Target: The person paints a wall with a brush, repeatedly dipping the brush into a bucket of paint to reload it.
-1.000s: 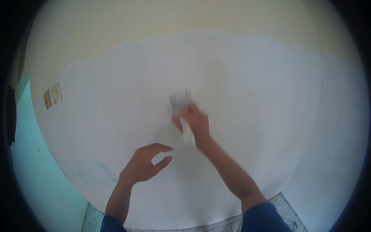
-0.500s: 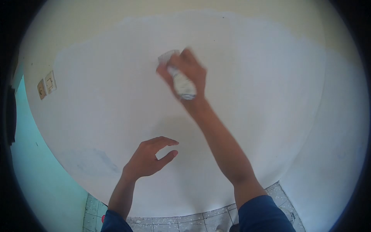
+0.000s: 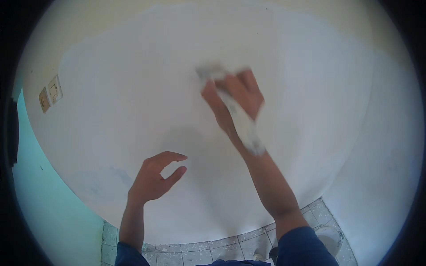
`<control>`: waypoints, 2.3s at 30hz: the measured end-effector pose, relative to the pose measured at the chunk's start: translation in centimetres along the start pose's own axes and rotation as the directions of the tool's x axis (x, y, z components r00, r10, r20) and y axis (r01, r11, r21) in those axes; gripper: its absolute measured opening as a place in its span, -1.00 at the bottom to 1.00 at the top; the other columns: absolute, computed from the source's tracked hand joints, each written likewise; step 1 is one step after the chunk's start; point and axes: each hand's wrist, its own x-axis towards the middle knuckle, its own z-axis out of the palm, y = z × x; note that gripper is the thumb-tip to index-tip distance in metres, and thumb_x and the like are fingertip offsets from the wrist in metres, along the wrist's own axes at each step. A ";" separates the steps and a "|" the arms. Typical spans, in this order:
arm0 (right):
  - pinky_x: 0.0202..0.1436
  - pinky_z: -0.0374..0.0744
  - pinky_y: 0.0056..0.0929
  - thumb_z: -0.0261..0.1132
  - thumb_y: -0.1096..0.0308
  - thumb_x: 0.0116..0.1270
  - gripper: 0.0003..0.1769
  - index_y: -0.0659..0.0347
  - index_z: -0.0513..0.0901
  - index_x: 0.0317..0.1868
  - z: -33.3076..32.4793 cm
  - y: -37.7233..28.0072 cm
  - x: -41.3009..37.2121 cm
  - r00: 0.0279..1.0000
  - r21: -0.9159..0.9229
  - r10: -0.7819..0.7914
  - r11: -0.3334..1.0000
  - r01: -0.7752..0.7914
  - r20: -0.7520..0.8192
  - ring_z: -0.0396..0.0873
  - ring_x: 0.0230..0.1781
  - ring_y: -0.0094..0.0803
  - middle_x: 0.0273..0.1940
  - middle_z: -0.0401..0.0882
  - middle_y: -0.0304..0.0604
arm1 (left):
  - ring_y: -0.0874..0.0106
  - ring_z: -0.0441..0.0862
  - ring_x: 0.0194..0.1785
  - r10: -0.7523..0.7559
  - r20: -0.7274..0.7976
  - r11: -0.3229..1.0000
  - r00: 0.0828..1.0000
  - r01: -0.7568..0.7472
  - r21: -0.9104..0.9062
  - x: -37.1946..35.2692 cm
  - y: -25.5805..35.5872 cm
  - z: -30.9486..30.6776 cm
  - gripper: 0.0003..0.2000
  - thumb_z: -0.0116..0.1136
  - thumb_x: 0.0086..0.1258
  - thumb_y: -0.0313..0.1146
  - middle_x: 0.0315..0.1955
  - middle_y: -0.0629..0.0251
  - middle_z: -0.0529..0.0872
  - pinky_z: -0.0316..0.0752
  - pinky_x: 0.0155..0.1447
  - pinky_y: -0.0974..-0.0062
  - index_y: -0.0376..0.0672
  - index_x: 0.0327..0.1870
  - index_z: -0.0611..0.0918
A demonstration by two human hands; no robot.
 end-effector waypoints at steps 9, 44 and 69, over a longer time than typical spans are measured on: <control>-0.49 0.53 -0.38 0.49 0.44 0.01 -0.82 0.24 0.61 -0.49 -6.1 -1.3 -25.9 0.741 -0.200 0.499 0.865 -0.461 0.450 0.53 -0.53 -0.33 -0.46 0.54 -0.11 | 0.23 0.72 -0.06 0.012 0.036 0.999 0.999 -0.010 -0.049 -2.0 -2.8 0.3 -0.78 0.32 0.31 -0.35 -0.14 0.17 0.75 0.59 0.02 0.39 -0.20 -0.08 0.69; 0.02 0.62 -0.36 0.49 0.19 0.19 -0.38 0.18 0.53 0.24 -70.9 -3.5 -40.3 -0.365 0.006 0.737 -0.440 -0.898 -0.569 0.60 0.00 -0.40 0.05 0.61 -0.16 | 0.03 0.33 0.41 0.313 0.896 0.914 0.315 0.155 -0.374 -16.7 19.9 63.8 -0.39 0.17 0.39 -0.18 0.32 -0.16 0.38 0.28 0.44 0.23 -0.39 0.34 0.35; 0.01 0.57 -0.27 0.49 0.34 0.13 -0.59 0.29 0.65 -0.02 -73.7 -0.4 -51.0 -0.032 -0.578 0.949 -0.218 -0.787 -0.314 0.62 -0.05 -0.20 -0.07 0.65 -0.03 | 0.05 -0.01 0.57 0.207 0.949 0.930 0.238 0.254 -0.267 -26.1 19.6 69.8 -0.31 0.10 0.18 -0.45 0.47 -0.18 0.12 -0.01 0.59 0.24 -0.46 0.40 0.24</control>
